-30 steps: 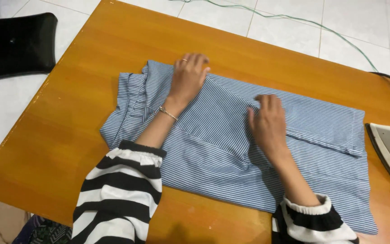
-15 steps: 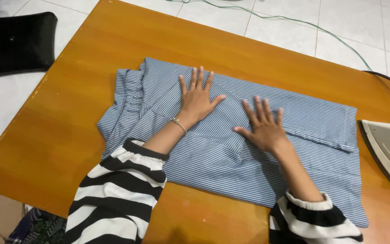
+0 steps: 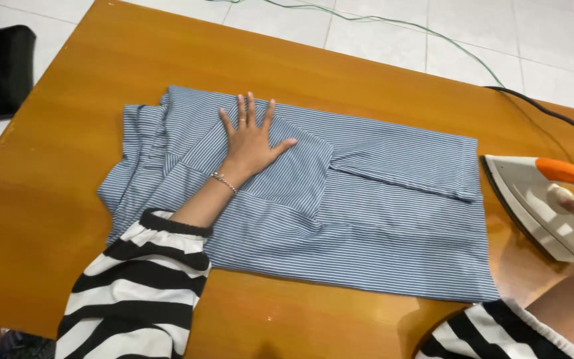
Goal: Ironing and folding a blue and white striped shirt on a wooden table
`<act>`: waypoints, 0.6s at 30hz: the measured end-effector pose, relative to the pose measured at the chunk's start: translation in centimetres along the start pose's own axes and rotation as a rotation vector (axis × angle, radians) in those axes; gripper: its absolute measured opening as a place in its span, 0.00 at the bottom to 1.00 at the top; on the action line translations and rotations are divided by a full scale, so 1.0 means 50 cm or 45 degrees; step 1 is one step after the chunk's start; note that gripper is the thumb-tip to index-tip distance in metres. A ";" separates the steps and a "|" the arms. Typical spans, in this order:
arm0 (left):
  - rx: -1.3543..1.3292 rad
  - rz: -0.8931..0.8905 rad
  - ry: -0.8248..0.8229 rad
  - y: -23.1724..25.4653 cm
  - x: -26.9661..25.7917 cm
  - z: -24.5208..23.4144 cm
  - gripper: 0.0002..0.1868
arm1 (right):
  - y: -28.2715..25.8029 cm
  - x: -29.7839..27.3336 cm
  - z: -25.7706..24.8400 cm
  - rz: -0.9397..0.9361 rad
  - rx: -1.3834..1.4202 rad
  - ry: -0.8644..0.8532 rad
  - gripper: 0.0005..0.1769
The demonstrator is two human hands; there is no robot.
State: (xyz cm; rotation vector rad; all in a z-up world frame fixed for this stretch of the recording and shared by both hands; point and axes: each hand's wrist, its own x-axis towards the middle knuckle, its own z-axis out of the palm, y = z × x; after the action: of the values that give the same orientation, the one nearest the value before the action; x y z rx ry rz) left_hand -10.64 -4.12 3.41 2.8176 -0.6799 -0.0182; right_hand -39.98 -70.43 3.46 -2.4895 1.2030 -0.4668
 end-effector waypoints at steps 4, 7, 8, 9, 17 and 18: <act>-0.004 0.001 -0.006 0.002 -0.004 -0.009 0.57 | 0.186 0.122 0.044 -0.770 0.291 -0.192 0.40; 0.002 -0.004 -0.022 0.002 -0.004 -0.010 0.56 | 0.147 0.073 0.041 -0.670 0.474 -0.080 0.43; 0.001 -0.009 -0.031 0.002 -0.004 -0.009 0.56 | 0.061 0.006 -0.006 -0.349 0.488 -0.103 0.37; 0.003 -0.007 -0.032 0.002 -0.003 -0.009 0.56 | 0.062 0.010 0.002 -0.345 0.490 -0.102 0.37; 0.003 0.107 0.152 -0.005 -0.005 0.004 0.49 | 0.058 0.026 0.034 -0.237 0.488 -0.043 0.23; 0.004 0.099 0.152 0.002 -0.017 0.003 0.49 | 0.101 0.062 0.057 -0.242 0.489 -0.048 0.23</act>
State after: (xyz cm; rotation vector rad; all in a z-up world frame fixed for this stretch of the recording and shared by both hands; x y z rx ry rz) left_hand -11.43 -3.85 3.23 2.7660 -0.7609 0.1641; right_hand -40.41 -75.40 -0.82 -2.2726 0.7773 -0.6306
